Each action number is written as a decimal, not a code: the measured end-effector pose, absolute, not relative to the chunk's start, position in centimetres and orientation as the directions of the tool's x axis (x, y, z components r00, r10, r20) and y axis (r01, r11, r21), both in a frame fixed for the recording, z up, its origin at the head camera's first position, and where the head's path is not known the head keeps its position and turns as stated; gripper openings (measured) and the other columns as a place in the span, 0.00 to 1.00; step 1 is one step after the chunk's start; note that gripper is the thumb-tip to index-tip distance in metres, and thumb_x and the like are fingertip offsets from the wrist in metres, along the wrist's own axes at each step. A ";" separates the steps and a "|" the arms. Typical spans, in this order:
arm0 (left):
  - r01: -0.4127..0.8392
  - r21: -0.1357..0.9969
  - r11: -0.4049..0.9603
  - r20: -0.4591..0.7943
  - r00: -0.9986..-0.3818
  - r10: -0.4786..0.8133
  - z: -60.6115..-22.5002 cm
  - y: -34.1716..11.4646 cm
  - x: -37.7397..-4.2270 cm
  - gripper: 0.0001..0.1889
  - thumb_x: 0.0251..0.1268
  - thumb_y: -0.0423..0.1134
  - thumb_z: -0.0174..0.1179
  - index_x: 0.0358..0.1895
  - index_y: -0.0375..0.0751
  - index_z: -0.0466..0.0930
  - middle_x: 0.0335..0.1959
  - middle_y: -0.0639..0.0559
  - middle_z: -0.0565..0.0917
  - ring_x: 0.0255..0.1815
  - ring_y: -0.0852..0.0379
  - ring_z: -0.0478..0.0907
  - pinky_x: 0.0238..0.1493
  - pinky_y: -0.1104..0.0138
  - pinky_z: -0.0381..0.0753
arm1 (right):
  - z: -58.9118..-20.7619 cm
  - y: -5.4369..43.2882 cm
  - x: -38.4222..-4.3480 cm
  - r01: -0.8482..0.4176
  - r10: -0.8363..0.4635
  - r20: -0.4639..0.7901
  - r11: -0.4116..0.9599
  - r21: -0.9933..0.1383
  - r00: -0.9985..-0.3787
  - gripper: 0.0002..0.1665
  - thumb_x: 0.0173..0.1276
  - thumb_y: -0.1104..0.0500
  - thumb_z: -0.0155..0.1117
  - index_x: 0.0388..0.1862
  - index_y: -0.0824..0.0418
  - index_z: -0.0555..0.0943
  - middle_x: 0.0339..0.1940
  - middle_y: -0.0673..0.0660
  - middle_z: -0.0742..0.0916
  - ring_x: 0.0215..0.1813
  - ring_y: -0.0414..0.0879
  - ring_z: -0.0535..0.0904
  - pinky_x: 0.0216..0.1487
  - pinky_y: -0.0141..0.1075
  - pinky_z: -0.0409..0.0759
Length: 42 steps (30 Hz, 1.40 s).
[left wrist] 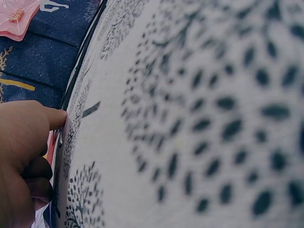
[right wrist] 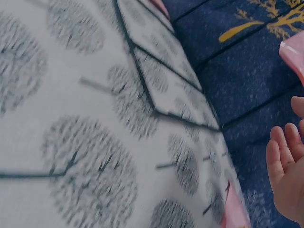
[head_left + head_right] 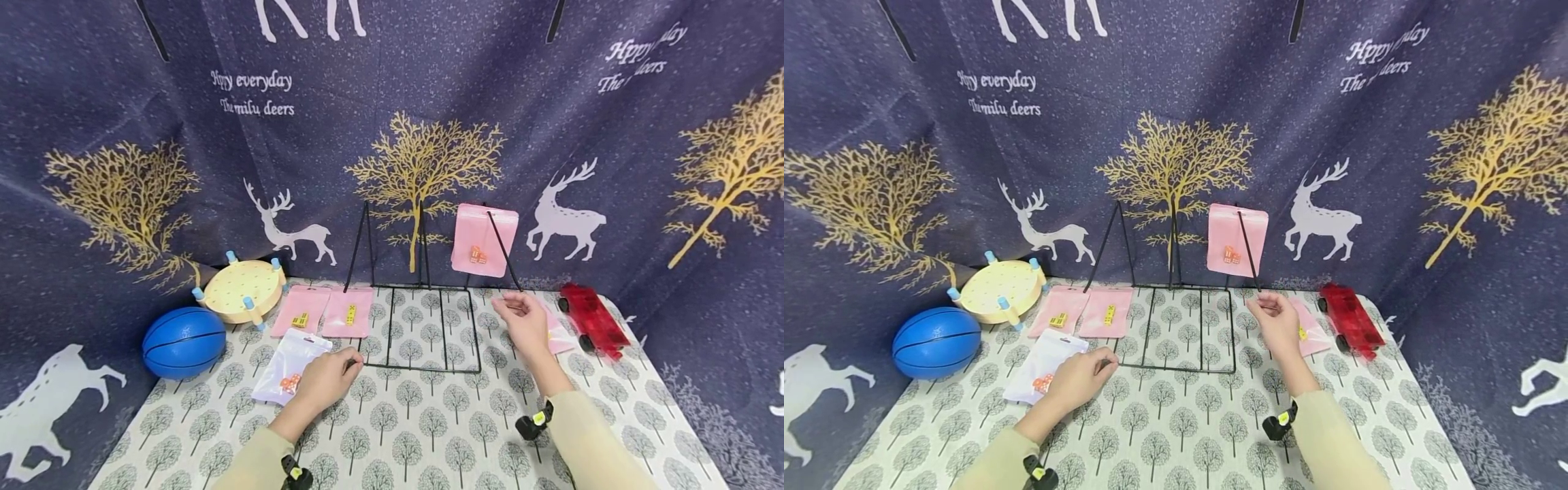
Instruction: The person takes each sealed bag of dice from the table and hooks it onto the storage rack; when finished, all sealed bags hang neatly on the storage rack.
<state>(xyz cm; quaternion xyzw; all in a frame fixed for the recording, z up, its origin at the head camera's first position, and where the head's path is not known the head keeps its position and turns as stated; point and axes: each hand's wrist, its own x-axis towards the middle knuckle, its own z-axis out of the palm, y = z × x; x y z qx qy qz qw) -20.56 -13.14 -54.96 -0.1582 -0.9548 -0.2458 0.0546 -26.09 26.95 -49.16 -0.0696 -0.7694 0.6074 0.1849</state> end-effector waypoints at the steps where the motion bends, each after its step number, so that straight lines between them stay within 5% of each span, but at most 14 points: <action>1: 0.330 0.452 0.829 0.184 -0.944 0.276 -55.0 -13.2 -20.6 0.02 0.75 0.47 0.65 0.45 0.59 0.85 0.12 0.65 0.65 0.13 0.64 0.60 0.15 0.66 0.62 | -49.9 27.4 -26.2 -0.116 0.336 0.213 0.287 -0.951 -0.917 0.22 0.68 0.58 0.77 0.52 0.70 0.82 0.42 0.57 0.89 0.39 0.35 0.83 0.42 0.24 0.80; 11: 0.332 0.448 0.830 0.186 -0.943 0.277 -55.0 -13.3 -20.5 0.03 0.75 0.47 0.65 0.45 0.59 0.85 0.12 0.66 0.65 0.13 0.64 0.59 0.14 0.66 0.62 | -51.6 30.1 -24.9 -0.040 0.326 0.231 0.500 -0.865 -0.917 0.22 0.70 0.59 0.74 0.58 0.69 0.83 0.48 0.66 0.87 0.43 0.38 0.81 0.45 0.20 0.76; 21: 0.332 0.455 0.826 0.186 -0.943 0.277 -54.9 -13.4 -20.3 0.02 0.75 0.46 0.65 0.44 0.58 0.85 0.13 0.66 0.65 0.14 0.64 0.60 0.16 0.66 0.64 | -51.7 32.3 -24.5 0.075 0.355 0.204 0.634 -0.769 -0.912 0.30 0.70 0.49 0.73 0.63 0.67 0.81 0.61 0.70 0.84 0.63 0.64 0.78 0.66 0.55 0.72; 32: 0.336 0.447 0.829 0.190 -0.941 0.278 -55.0 -13.3 -20.4 0.02 0.75 0.47 0.65 0.45 0.60 0.85 0.13 0.66 0.65 0.13 0.65 0.59 0.15 0.66 0.61 | -52.5 33.3 -24.6 0.148 0.328 0.122 0.688 -0.711 -0.937 0.46 0.70 0.42 0.72 0.76 0.67 0.69 0.69 0.75 0.76 0.70 0.71 0.70 0.72 0.62 0.63; 42: 0.334 0.445 0.831 0.191 -0.942 0.276 -54.8 -13.1 -20.3 0.02 0.74 0.47 0.65 0.44 0.59 0.85 0.13 0.66 0.65 0.14 0.64 0.60 0.15 0.66 0.63 | -52.8 33.3 -24.6 0.177 0.354 0.171 0.762 -0.623 -0.919 0.43 0.67 0.42 0.72 0.72 0.65 0.72 0.72 0.75 0.72 0.76 0.74 0.57 0.73 0.72 0.45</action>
